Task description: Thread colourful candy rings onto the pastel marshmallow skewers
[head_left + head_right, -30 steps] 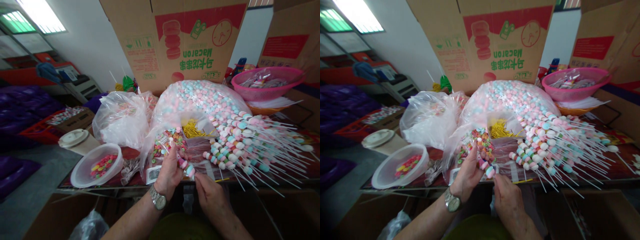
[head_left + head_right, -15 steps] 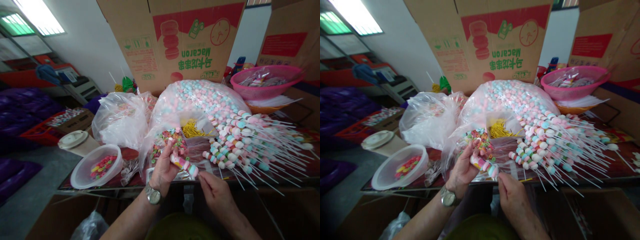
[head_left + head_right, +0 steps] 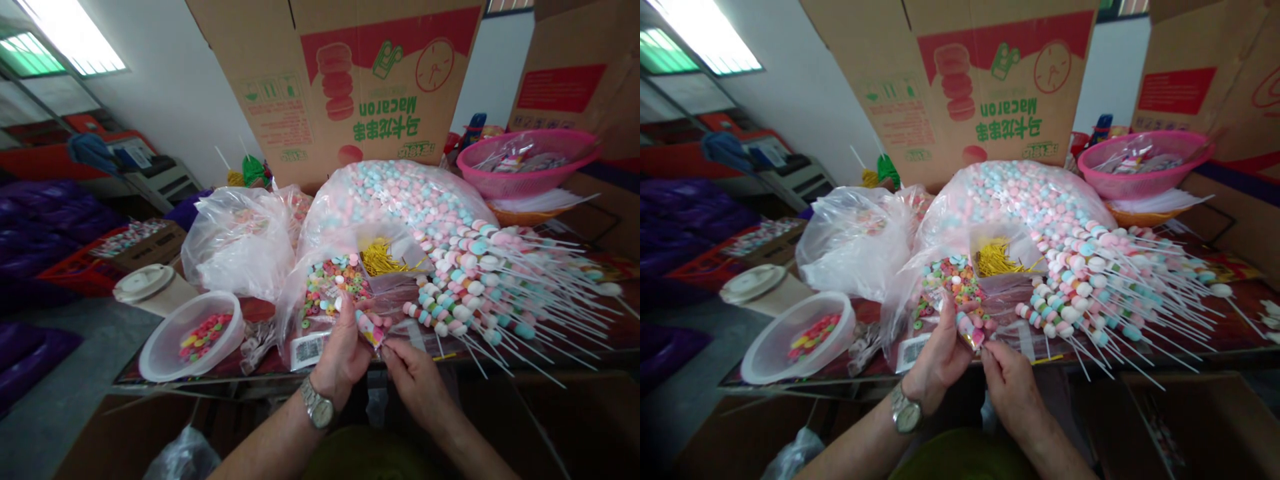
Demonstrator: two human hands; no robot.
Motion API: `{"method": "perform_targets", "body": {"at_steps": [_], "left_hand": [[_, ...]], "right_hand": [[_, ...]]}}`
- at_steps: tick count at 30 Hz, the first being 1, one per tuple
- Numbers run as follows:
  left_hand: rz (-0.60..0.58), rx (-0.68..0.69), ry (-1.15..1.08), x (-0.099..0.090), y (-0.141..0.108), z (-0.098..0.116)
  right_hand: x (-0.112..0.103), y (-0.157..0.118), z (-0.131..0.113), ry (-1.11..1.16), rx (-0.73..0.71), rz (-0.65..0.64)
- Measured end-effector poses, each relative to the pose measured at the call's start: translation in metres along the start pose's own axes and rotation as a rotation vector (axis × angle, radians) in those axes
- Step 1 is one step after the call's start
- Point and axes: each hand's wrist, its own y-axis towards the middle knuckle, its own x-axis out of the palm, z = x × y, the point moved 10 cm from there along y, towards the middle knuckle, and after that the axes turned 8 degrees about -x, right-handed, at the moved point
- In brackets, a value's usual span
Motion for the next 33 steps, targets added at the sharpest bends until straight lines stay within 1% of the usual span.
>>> {"method": "perform_targets", "body": {"at_steps": [3,5,7,9,11,13,15,17,19,20,21,23,24,25,26,27,28,29,31,32,33], "left_hand": [[0.018,0.065,-0.035,-0.004,0.001,0.015],[0.034,0.093,-0.039,-0.006,0.001,0.017],[0.043,0.091,0.015,-0.004,0.000,0.007],[0.050,0.071,0.120,-0.003,-0.001,-0.010],[0.057,0.062,0.265,-0.004,-0.003,-0.025],[0.073,0.102,0.434,-0.007,-0.003,-0.028],[0.096,0.150,0.616,-0.010,-0.004,-0.025],[0.089,0.173,0.806,-0.008,-0.006,-0.020],[0.050,0.204,1.043,0.002,-0.016,-0.014],[0.004,0.230,1.191,0.010,-0.024,-0.010],[-0.038,0.276,1.347,0.020,-0.034,-0.004],[-0.148,0.421,1.666,0.042,-0.058,0.012],[-0.093,0.609,1.767,0.052,-0.072,0.034],[0.040,0.838,1.841,0.062,-0.087,0.061],[0.162,1.020,1.911,0.068,-0.099,0.081],[0.210,1.101,1.983,0.072,-0.102,0.091],[0.147,1.132,2.049,0.075,-0.101,0.092],[0.046,1.094,2.103,0.074,-0.094,0.086],[-0.169,0.920,2.112,0.064,-0.078,0.066],[-0.227,0.829,2.058,0.058,-0.071,0.056],[-0.244,0.755,1.972,0.051,-0.066,0.048]], "right_hand": [[0.005,-0.009,0.010,0.000,0.062,-0.052],[0.010,-0.015,0.015,-0.026,0.074,-0.075],[0.014,-0.015,0.017,-0.038,0.068,-0.062],[0.016,-0.010,0.015,-0.069,0.046,-0.023],[0.018,-0.002,0.014,-0.128,0.037,0.006],[0.022,0.002,0.016,-0.176,0.056,0.002],[0.027,0.004,0.018,-0.184,0.076,-0.024],[0.026,0.004,0.017,-0.169,0.065,-0.016],[0.017,0.006,0.014,-0.149,0.032,0.028],[0.010,0.008,0.012,-0.139,0.018,0.049],[0.002,0.011,0.011,-0.134,0.010,0.058],[-0.013,0.015,0.010,-0.139,0.015,0.019],[-0.018,0.017,0.009,-0.147,0.019,-0.029],[-0.022,0.019,0.008,-0.152,0.016,-0.091],[-0.024,0.019,0.004,-0.155,0.003,-0.154],[-0.025,0.019,0.000,-0.154,-0.017,-0.214],[-0.026,0.018,-0.006,-0.154,-0.043,-0.261],[-0.027,0.018,-0.011,-0.160,-0.069,-0.298],[-0.027,0.018,-0.018,-0.205,-0.113,-0.348],[-0.026,0.019,-0.020,-0.245,-0.134,-0.369],[-0.025,0.021,-0.020,-0.287,-0.160,-0.391]]}}
